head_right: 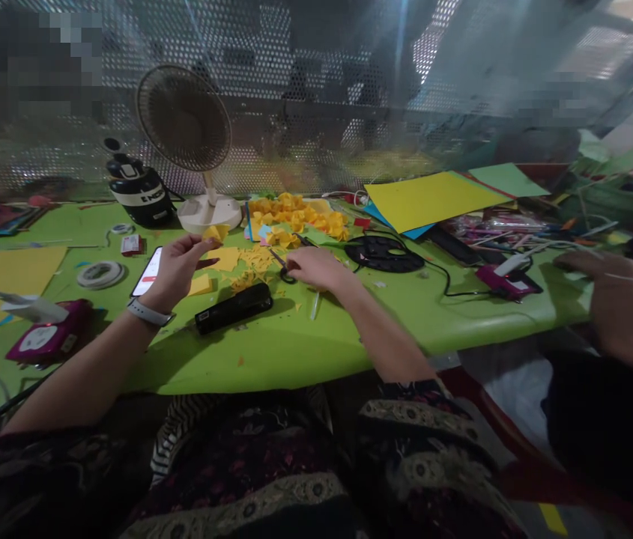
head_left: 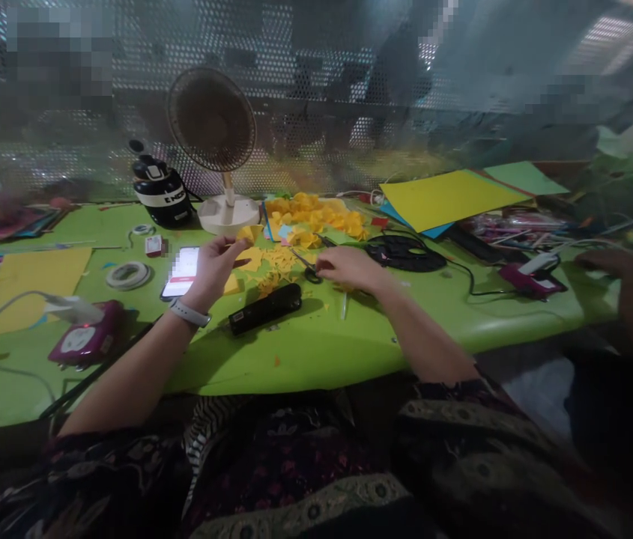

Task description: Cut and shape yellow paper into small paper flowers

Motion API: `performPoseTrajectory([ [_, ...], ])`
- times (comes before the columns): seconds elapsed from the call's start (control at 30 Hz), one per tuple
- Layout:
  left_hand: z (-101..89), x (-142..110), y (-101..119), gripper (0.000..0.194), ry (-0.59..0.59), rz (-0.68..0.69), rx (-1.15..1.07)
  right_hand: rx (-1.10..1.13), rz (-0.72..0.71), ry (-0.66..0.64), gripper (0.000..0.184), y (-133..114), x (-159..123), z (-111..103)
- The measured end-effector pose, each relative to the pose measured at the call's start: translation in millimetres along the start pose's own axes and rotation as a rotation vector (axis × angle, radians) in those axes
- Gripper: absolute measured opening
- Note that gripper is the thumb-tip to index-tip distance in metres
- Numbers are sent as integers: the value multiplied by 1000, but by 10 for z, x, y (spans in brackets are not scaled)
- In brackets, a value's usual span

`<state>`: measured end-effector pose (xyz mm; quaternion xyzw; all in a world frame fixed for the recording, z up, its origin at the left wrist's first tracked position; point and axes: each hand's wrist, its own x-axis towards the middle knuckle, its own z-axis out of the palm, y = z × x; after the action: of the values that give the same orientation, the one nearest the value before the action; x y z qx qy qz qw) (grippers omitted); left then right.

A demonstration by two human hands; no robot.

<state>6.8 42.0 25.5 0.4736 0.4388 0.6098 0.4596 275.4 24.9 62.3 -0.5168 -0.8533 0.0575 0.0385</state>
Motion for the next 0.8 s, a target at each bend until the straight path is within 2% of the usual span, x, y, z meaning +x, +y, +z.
performPoseTrajectory([
  [0.1,-5,-5,2,27,-8,0,15,56,-107,-108,9,-47,38,41],
  [0.17,0,-21,1,27,-29,-7,28,62,-147,-126,13,-63,35,97],
  [0.27,15,-48,-15,26,-60,-13,43,37,-132,-104,21,-96,31,199],
  [0.4,24,-47,-72,26,-79,2,53,13,-98,-130,16,-148,40,292],
  [0.47,17,-31,-106,26,-40,51,114,24,-87,-132,15,-157,43,307],
  [0.57,4,-14,-139,22,65,209,274,73,-73,-115,14,-140,40,302],
  [0.63,11,-28,-136,20,91,263,339,182,-64,-86,13,-118,38,289],
  [0.67,21,-45,-125,20,74,243,338,278,-53,-58,12,-108,40,281],
  [0.77,82,-131,-62,28,-29,71,211,736,12,53,4,-108,56,275],
  [0.8,107,-166,-35,31,-48,19,155,911,40,85,9,-122,65,282],
])
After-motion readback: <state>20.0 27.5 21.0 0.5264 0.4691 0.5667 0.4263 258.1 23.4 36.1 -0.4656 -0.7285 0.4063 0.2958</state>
